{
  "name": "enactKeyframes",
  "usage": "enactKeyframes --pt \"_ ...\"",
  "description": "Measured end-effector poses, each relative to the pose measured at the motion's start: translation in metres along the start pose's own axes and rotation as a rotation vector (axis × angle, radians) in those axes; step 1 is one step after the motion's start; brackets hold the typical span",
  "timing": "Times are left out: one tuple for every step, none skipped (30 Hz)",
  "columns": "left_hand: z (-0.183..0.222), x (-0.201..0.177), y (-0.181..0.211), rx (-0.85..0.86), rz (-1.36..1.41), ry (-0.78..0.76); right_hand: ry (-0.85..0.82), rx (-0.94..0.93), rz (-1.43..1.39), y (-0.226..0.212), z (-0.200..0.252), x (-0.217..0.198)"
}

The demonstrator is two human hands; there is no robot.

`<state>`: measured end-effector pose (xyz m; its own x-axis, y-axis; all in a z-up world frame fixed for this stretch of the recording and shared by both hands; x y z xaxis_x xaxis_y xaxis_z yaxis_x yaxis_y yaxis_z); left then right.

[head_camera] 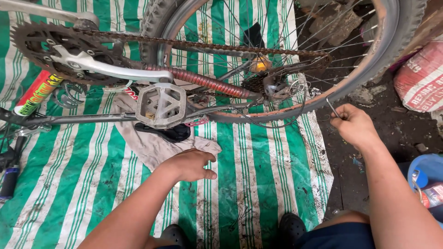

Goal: The person is using an Allen wrench to loosen the rear wheel and derailleur components of a bicycle to remove the wheel.

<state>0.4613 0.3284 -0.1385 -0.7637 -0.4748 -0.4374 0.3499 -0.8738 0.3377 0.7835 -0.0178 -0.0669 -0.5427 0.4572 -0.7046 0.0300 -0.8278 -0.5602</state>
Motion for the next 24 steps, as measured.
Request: enactKeyframes --pt "0.000 0.001 0.000 0.000 -0.001 0.000 0.001 0.001 -0.001 0.005 -0.004 0.001" --pt "-0.001 0.002 -0.001 -0.017 0.008 -0.009 0.026 -0.015 -0.023 0.009 -0.008 -0.001" --pt "-0.001 0.002 -0.002 -0.034 0.018 -0.016 0.051 -0.031 -0.043 0.012 -0.013 -0.003" --pt "-0.002 0.002 -0.003 -0.034 0.018 -0.015 0.052 -0.032 -0.043 0.009 -0.012 -0.005" --pt "-0.004 0.002 -0.002 -0.022 0.008 -0.016 0.143 -0.062 -0.126 0.006 -0.008 -0.014" --pt "-0.005 0.002 -0.001 -0.010 -0.001 -0.017 0.234 -0.091 -0.211 0.003 -0.003 -0.024" --pt "-0.001 -0.001 0.002 -0.009 -0.003 -0.014 0.238 -0.093 -0.211 0.012 -0.006 -0.028" --pt "0.003 -0.003 0.007 0.009 0.028 -0.009 0.384 -0.265 -0.186 0.009 -0.001 -0.045" --pt "0.006 -0.006 0.012 0.028 0.056 -0.006 0.532 -0.436 -0.158 0.007 0.010 -0.060" --pt "0.011 -0.009 0.018 0.031 0.051 -0.003 0.538 -0.435 -0.158 0.005 0.019 -0.067" --pt "0.016 -0.013 0.023 0.040 0.075 0.014 0.556 -0.548 -0.049 -0.010 0.034 -0.073" --pt "0.020 -0.017 0.029 0.049 0.100 0.031 0.570 -0.659 0.062 -0.023 0.050 -0.077" --pt "0.019 -0.020 0.031 0.055 0.095 0.033 0.577 -0.657 0.064 -0.034 0.060 -0.082" --pt "0.017 -0.022 0.033 0.045 0.101 0.023 0.534 -0.684 0.147 -0.051 0.069 -0.080" --pt "0.016 -0.019 0.032 0.031 0.112 0.007 0.482 -0.707 0.228 -0.066 0.078 -0.075" --pt "0.015 -0.020 0.033 0.032 0.110 0.002 0.480 -0.702 0.228 -0.069 0.078 -0.074" --pt "0.014 -0.020 0.034 0.028 0.100 -0.007 0.460 -0.720 0.226 -0.075 0.078 -0.072" --pt "0.013 -0.020 0.034 0.024 0.090 -0.015 0.439 -0.738 0.225 -0.081 0.078 -0.069" --pt "0.007 -0.020 0.031 0.024 0.088 -0.012 0.443 -0.740 0.225 -0.086 0.077 -0.068" --pt "0.001 -0.019 0.029 0.031 0.074 -0.010 0.426 -0.772 0.260 -0.095 0.078 -0.064" --pt "-0.004 -0.016 0.026 0.036 0.064 -0.012 0.404 -0.805 0.295 -0.103 0.079 -0.059" --pt "-0.004 -0.018 0.026 0.034 0.067 -0.012 0.402 -0.806 0.294 -0.107 0.076 -0.059" --pt "-0.003 -0.018 0.027 0.038 0.074 -0.005 0.414 -0.850 0.335 -0.115 0.076 -0.058" --pt "-0.003 -0.019 0.028 0.043 0.080 0.001 0.426 -0.894 0.376 -0.122 0.076 -0.056"
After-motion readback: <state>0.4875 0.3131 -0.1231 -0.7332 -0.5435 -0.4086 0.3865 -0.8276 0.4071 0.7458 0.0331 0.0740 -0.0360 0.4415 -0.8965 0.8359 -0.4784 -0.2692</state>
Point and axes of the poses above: each hand's wrist, its own z-axis away from the middle knuckle, its own x-axis out of the palm, y = z × x, the point moved 9 cm from there along -z, towards the middle knuckle, and after that the axes turned 13 degrees about -y, right-handed, at the moved point
